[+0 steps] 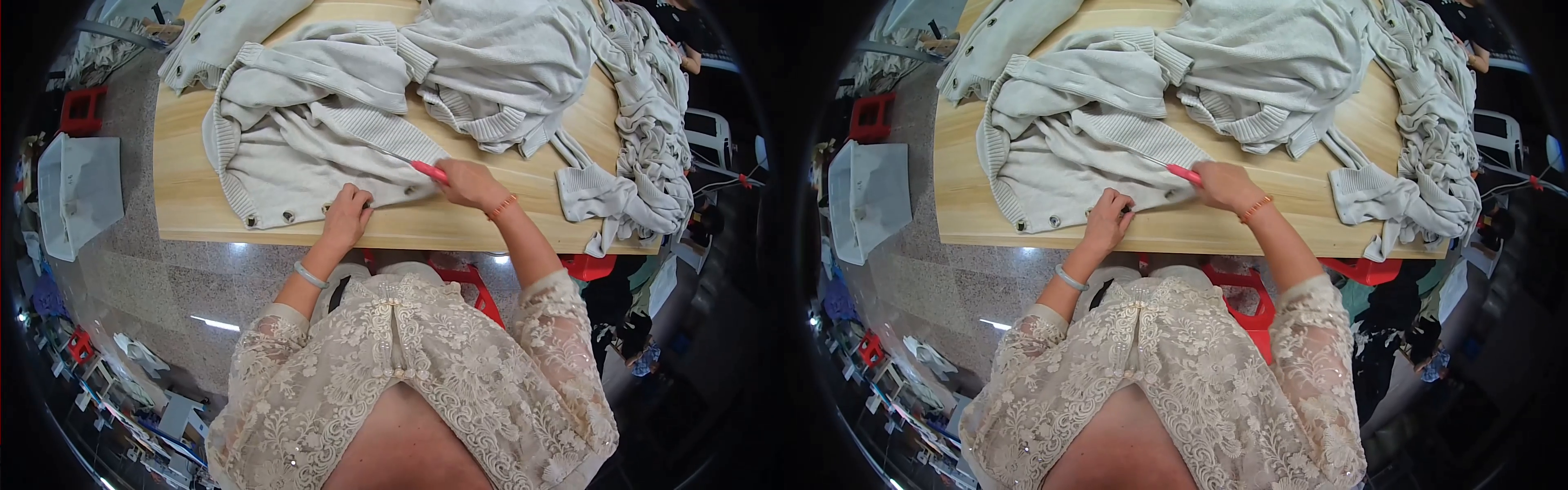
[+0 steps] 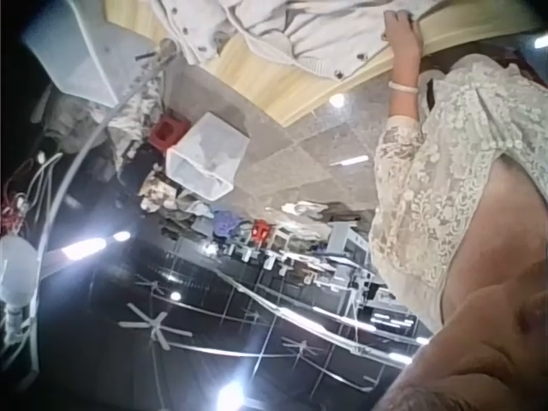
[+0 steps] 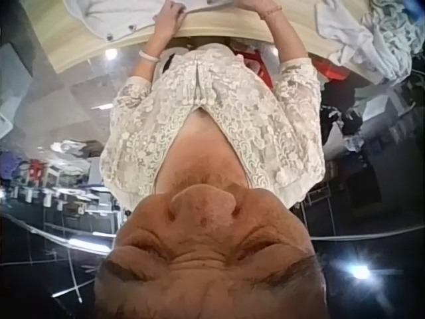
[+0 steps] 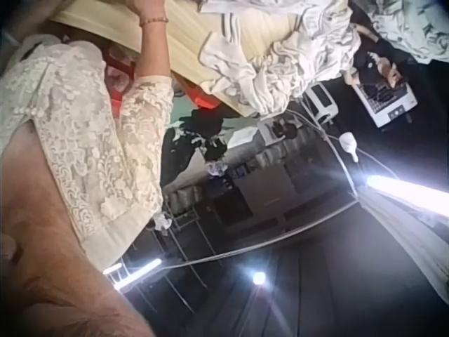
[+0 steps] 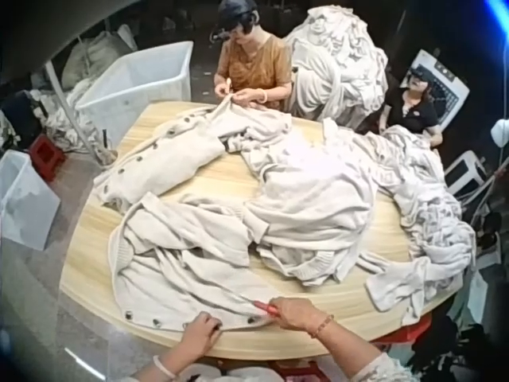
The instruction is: Trim excess threads from sweaters using scissors.
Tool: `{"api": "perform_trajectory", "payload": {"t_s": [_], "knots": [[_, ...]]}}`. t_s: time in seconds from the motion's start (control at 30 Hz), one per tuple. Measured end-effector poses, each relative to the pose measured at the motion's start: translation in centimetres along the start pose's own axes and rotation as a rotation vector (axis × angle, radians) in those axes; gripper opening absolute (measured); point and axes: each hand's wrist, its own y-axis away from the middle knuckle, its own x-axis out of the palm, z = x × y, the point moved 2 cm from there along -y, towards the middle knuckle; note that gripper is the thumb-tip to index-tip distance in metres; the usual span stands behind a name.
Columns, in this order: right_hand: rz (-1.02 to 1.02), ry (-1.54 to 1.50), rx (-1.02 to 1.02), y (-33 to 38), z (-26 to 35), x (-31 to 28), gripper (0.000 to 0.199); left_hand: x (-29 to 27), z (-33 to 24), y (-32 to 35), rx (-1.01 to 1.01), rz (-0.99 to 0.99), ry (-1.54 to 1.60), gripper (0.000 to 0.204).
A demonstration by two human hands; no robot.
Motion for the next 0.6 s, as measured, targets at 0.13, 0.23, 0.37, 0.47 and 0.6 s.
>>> {"api": "perform_trajectory", "payload": {"t_s": [0.13,0.23,0.37,0.47,0.6], "knots": [[0.094,-0.028,0.036,6.2,-3.1,2.0,0.023,-0.3,-0.2,0.3,-0.032,0.005,0.003,0.028],[0.145,-0.101,0.05,9.7,-1.6,2.3,0.034,-0.4,-0.3,0.1,-0.01,0.027,-0.024,0.028],[0.114,-0.075,0.063,10.3,1.5,2.4,0.037,-0.4,0.0,-0.5,-0.016,0.064,0.001,0.025],[0.183,-0.053,0.018,9.9,2.2,3.5,0.036,-0.3,0.5,-0.3,0.007,0.079,0.02,0.023],[0.153,-0.113,0.039,10.7,1.1,3.7,0.031,-0.8,-1.5,-0.1,0.076,0.064,-0.224,0.027]]}}
